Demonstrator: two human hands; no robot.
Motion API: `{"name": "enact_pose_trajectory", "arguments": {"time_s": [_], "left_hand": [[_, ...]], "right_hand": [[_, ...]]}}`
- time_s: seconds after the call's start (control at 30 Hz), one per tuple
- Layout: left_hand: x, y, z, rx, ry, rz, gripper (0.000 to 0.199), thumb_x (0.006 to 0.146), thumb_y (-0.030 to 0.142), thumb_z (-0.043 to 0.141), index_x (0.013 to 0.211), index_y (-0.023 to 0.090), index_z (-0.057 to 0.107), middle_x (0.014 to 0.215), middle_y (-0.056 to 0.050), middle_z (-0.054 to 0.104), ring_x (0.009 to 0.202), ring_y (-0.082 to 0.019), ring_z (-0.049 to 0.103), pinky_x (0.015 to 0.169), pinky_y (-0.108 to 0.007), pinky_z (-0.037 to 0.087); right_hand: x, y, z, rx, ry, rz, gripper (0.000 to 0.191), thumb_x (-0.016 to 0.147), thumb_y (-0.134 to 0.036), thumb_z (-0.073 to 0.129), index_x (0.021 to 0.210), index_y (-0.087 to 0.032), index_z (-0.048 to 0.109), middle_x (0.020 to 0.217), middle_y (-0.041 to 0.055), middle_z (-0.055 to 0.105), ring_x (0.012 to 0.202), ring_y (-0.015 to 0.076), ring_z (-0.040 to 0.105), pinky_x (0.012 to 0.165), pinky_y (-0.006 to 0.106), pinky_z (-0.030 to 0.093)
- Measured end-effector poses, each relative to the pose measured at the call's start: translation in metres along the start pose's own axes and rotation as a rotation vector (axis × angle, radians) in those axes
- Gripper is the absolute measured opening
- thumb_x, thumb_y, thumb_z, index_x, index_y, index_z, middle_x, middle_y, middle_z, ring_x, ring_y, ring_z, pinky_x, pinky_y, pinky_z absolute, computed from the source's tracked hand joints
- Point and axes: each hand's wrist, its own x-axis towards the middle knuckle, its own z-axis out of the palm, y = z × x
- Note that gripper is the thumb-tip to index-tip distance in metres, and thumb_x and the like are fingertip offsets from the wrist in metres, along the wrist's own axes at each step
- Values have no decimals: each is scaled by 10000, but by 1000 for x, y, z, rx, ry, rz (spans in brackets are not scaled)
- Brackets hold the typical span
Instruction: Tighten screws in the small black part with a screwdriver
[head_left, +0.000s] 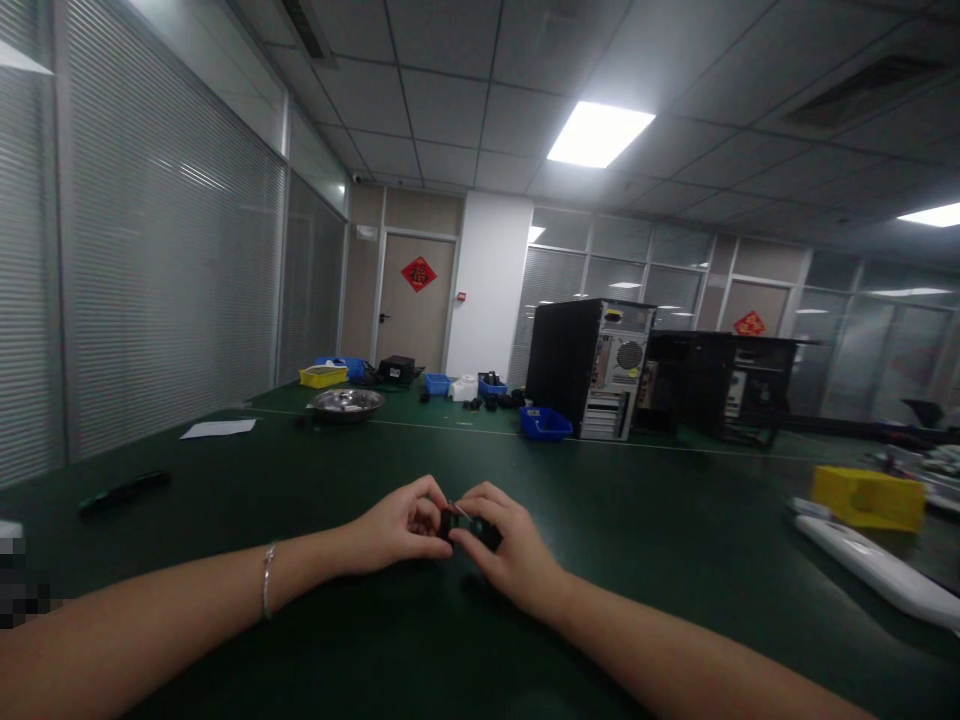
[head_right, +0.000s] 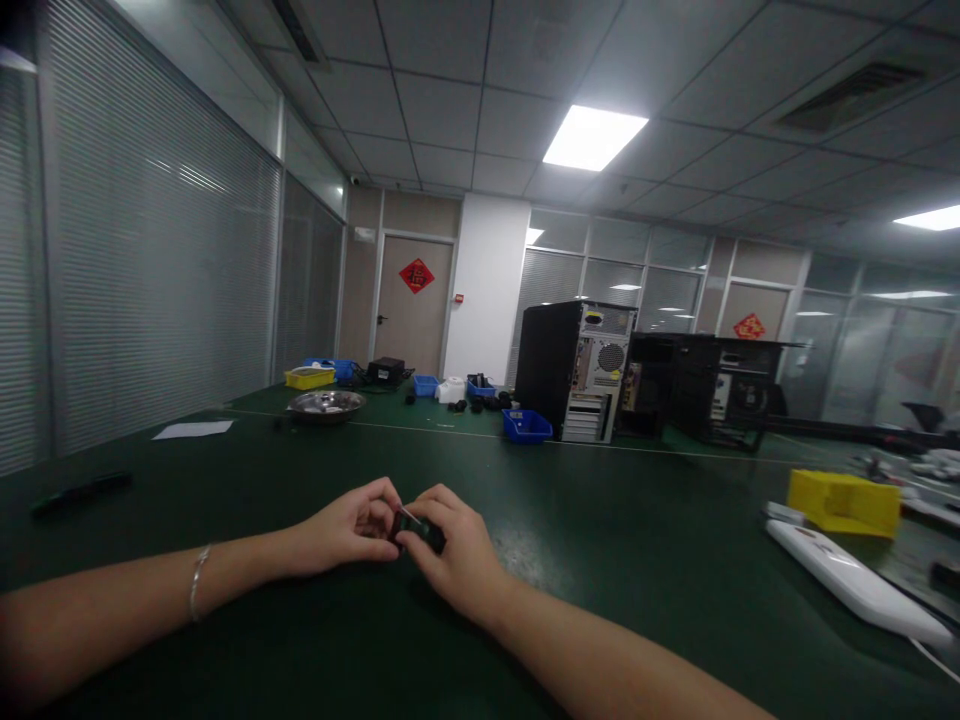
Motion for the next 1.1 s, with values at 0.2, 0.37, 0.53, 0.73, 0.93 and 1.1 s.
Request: {"name": "enact_pose_trajectory", "arguments": {"time_s": [0.2,0.37,0.53,0.73,0.93,1.1], "left_hand": [[1,0,3,-18,54,64,405,688,275,684,942,185,383,909,-24,600,841,-157,573,760,-324,424],[5,-1,3,-224,21,-3,423,718,245,658,993,188,342,877,-38,599,727,-153,612,700,-334,452],[4,0,3,-246,-1,-38,439,732,201,637,1073,174,362,808,-26,600,710,-157,614,697,-339,458],[3,-2,3,-265,-10,-50,479,708,200,658,1113,164,404,878,-57,607,754,-172,621,739,-358,457],[4,-4,3,-297,-6,-50,453,720,201,648,1108,159,418,853,-58,614,732,-165,619,732,-344,455],[3,-1,4,-317,20,-80,417,746,270,627,1102,159,439,805,-49,612,692,-153,607,665,-300,443]], "right_hand": [[0,-5,-3,52,2,5,205,813,-217,541,1009,-199,599,958,55,542,898,167,527,789,280,439],[1,-5,-3,82,-22,10,261,823,-200,522,1076,-216,584,975,51,529,923,168,518,817,288,429],[2,1,-1,111,24,57,230,817,-207,531,1036,-210,598,955,46,528,916,171,521,820,296,425],[3,-1,-2,131,26,78,190,787,-187,564,973,-194,595,939,41,527,898,170,520,805,295,427],[2,-2,-2,160,16,48,170,784,-168,559,949,-187,589,920,34,524,877,162,518,775,283,429],[3,-4,-2,175,24,32,192,787,-194,566,978,-199,582,925,34,538,884,168,520,779,291,427]]}}
